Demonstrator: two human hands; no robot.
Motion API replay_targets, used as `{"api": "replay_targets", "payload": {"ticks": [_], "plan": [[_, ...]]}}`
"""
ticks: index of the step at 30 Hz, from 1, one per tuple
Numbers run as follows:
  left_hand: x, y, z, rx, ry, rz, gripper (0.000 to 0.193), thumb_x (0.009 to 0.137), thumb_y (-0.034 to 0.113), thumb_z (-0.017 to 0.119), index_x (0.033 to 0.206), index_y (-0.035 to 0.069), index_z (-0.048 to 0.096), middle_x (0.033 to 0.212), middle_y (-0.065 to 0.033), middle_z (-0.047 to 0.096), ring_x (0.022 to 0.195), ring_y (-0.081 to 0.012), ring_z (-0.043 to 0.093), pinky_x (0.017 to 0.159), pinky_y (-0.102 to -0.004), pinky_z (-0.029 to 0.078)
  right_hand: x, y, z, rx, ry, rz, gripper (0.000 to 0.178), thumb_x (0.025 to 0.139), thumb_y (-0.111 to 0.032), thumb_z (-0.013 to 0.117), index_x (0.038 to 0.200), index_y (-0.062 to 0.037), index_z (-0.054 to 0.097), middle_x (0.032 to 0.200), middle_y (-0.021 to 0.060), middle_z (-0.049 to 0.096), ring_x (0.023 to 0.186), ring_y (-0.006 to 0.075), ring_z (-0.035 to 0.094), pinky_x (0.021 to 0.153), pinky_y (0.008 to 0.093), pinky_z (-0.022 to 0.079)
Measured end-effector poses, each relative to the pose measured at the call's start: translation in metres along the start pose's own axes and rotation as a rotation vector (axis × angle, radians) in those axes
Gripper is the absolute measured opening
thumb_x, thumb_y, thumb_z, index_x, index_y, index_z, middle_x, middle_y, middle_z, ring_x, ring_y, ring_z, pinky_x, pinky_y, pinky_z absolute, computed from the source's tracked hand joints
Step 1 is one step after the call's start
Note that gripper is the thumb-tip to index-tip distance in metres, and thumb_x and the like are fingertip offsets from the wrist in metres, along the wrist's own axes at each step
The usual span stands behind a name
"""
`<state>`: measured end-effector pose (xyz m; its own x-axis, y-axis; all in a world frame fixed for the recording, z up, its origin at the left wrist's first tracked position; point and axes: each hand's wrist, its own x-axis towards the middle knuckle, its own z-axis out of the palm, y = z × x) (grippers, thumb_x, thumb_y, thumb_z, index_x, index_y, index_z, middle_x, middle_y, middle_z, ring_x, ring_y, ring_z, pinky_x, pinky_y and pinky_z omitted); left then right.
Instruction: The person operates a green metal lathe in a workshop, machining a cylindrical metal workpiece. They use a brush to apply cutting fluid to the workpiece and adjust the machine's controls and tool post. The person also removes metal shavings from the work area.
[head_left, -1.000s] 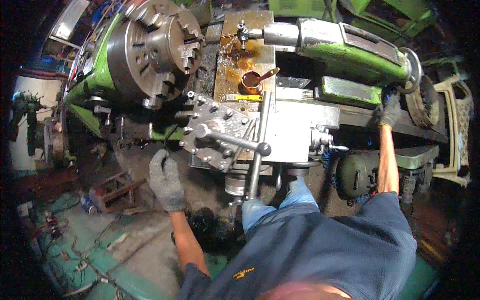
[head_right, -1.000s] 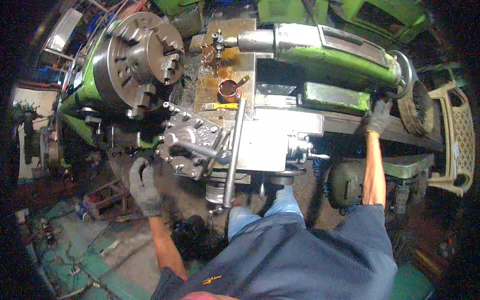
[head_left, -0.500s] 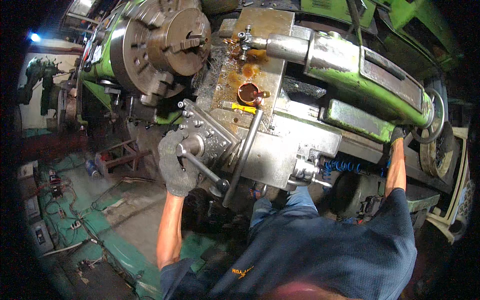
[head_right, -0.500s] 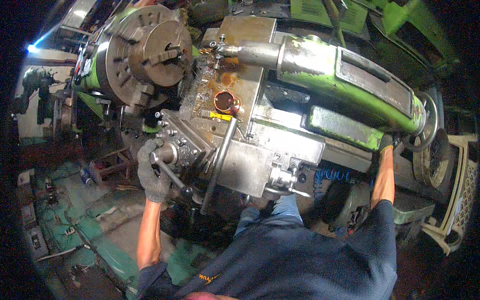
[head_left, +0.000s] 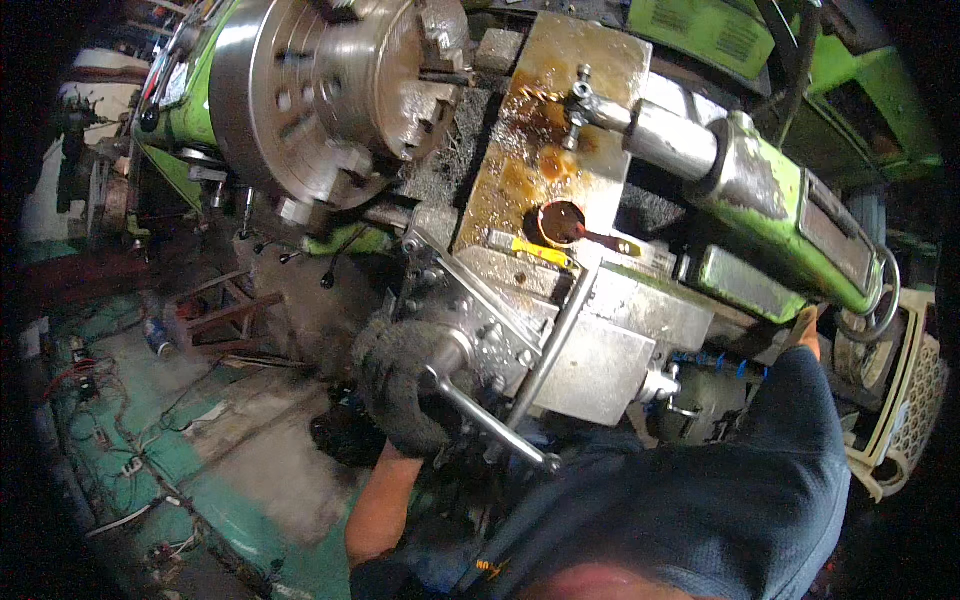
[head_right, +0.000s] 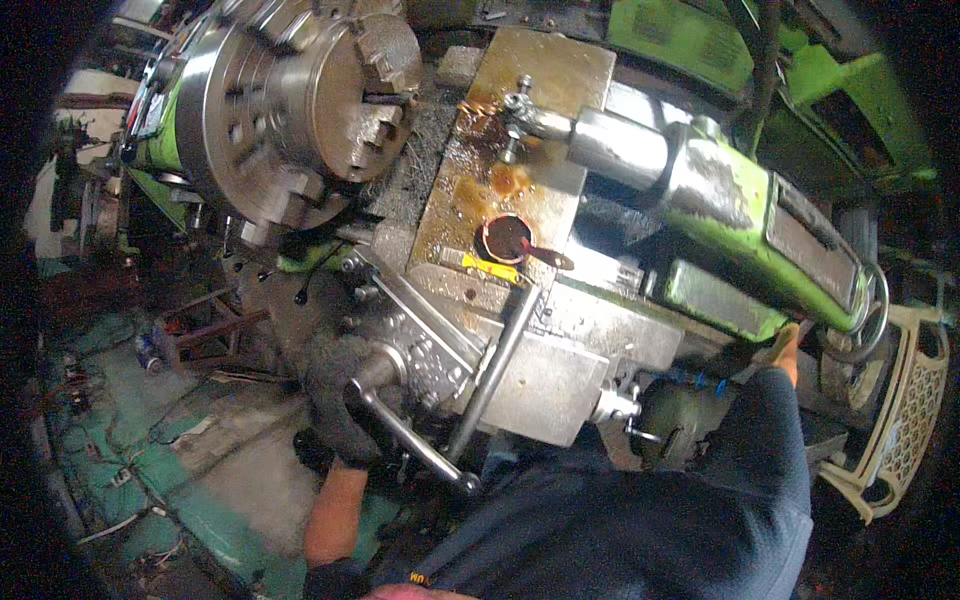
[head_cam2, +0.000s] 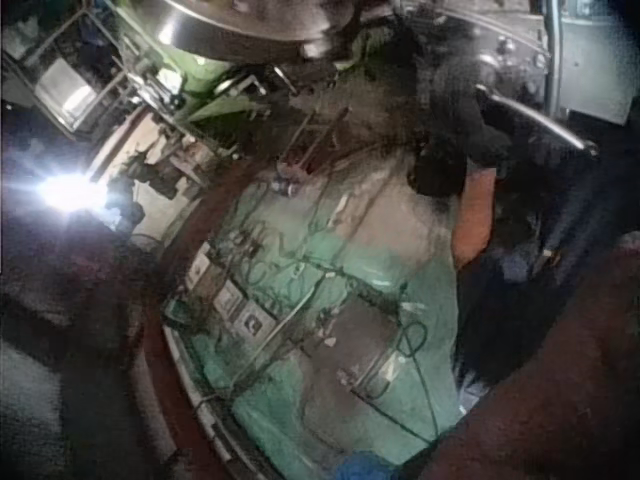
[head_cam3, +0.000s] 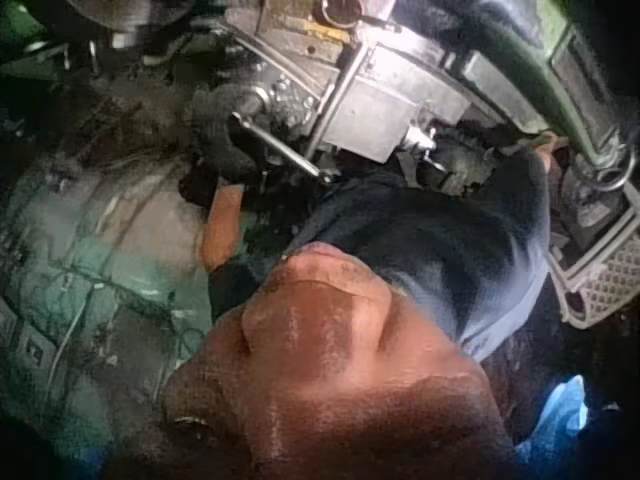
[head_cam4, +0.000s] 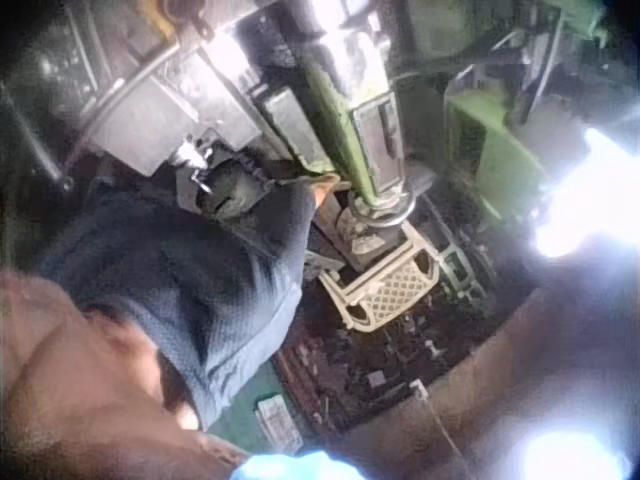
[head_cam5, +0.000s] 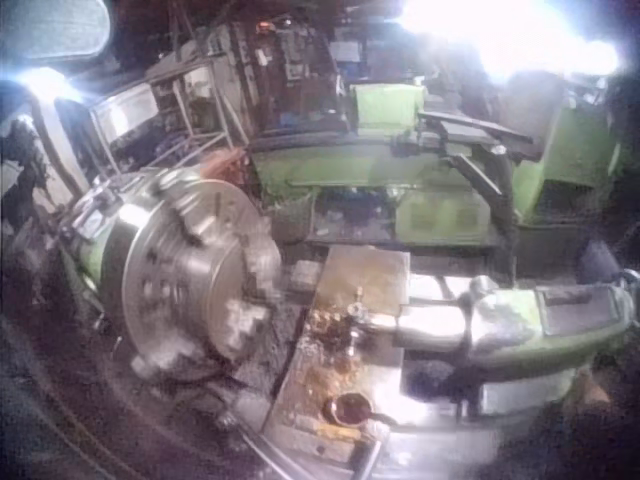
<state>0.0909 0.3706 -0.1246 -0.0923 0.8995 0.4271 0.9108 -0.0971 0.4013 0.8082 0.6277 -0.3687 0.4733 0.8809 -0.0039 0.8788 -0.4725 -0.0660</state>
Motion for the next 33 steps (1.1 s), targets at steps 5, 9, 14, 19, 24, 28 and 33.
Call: {"api": "replay_targets", "payload": {"ticks": [5, 9, 14, 19, 24, 28, 33], "plan": [[0.001, -0.002, -0.002, -0.011, 0.003, 0.014, 0.039, 0.084, 0.027, 0.067, 0.113, 0.001, 0.064, 0.112, -0.0197, 0.066, 0.108, -0.0376, 0.063, 0.103, -0.0575, 0.045, -0.015, 0.003, -0.003, -0.023, -0.018, 0.027, 0.029, 0.096, -0.017, 0.052, 0.119, -0.0061, 0.065, 0.119, 0.0167, 0.066, 0.108, 0.0319, 0.063, 0.093, 0.0417, 0.050], [-0.001, -0.006, -0.004, -0.009, 0.019, 0.032, 0.040, 0.086, 0.032, 0.066, 0.111, 0.002, 0.065, 0.113, -0.0195, 0.067, 0.110, -0.0387, 0.063, 0.104, -0.0573, 0.043, -0.025, 0.003, -0.005, -0.025, -0.019, 0.044, 0.028, 0.095, -0.017, 0.052, 0.117, -0.0062, 0.065, 0.118, 0.0167, 0.067, 0.107, 0.0323, 0.064, 0.092, 0.0419, 0.050], [-0.088, -0.043, 0.025, 0.017, -0.078, -0.135, 0.039, 0.087, 0.033, 0.065, 0.111, 0.001, 0.064, 0.114, -0.0197, 0.066, 0.108, -0.0384, 0.063, 0.103, -0.0578, 0.043, -0.030, -0.002, -0.009, -0.017, -0.015, 0.060, 0.027, 0.095, -0.018, 0.051, 0.115, -0.0063, 0.066, 0.116, 0.0166, 0.067, 0.106, 0.0329, 0.064, 0.091, 0.0422, 0.051], [-0.050, -0.025, 0.018, -0.026, 0.018, -0.057, 0.038, 0.087, 0.031, 0.064, 0.111, 0.001, 0.062, 0.113, -0.0196, 0.066, 0.107, -0.0385, 0.063, 0.102, -0.0582, 0.043, -0.037, -0.008, -0.009, -0.012, -0.017, 0.064, 0.027, 0.095, -0.018, 0.051, 0.113, -0.0064, 0.067, 0.115, 0.0166, 0.068, 0.105, 0.0334, 0.065, 0.090, 0.0424, 0.051], [-0.009, -0.008, 0.005, -0.063, 0.127, 0.080, 0.037, 0.087, 0.029, 0.064, 0.112, 0.002, 0.061, 0.112, -0.0195, 0.065, 0.106, -0.0387, 0.063, 0.101, -0.0585, 0.043, -0.041, -0.012, -0.010, -0.011, -0.012, 0.077, 0.027, 0.095, -0.018, 0.051, 0.111, -0.0065, 0.068, 0.113, 0.0165, 0.069, 0.104, 0.0339, 0.065, 0.089, 0.0426, 0.051], [0.003, -0.005, 0.001, -0.075, 0.168, 0.113, 0.036, 0.088, 0.027, 0.064, 0.113, 0.002, 0.059, 0.112, -0.0194, 0.065, 0.106, -0.0388, 0.062, 0.101, -0.0588, 0.043, -0.045, -0.014, -0.014, -0.015, -0.021, 0.081, 0.027, 0.094, -0.018, 0.050, 0.109, -0.0065, 0.069, 0.112, 0.0165, 0.069, 0.103, 0.0344, 0.066, 0.088, 0.0428, 0.052], [0.014, -0.004, 0.003, -0.086, 0.199, 0.136, 0.035, 0.088, 0.025, 0.064, 0.114, 0.002, 0.058, 0.111, -0.0193, 0.064, 0.105, -0.0389, 0.062, 0.100, -0.0592, 0.043, -0.045, -0.019, -0.014, -0.018, -0.021, 0.081, 0.027, 0.094, -0.018, 0.050, 0.107, -0.0066, 0.070, 0.111, 0.0165, 0.070, 0.102, 0.0349, 0.066, 0.087, 0.0431, 0.052]]}}
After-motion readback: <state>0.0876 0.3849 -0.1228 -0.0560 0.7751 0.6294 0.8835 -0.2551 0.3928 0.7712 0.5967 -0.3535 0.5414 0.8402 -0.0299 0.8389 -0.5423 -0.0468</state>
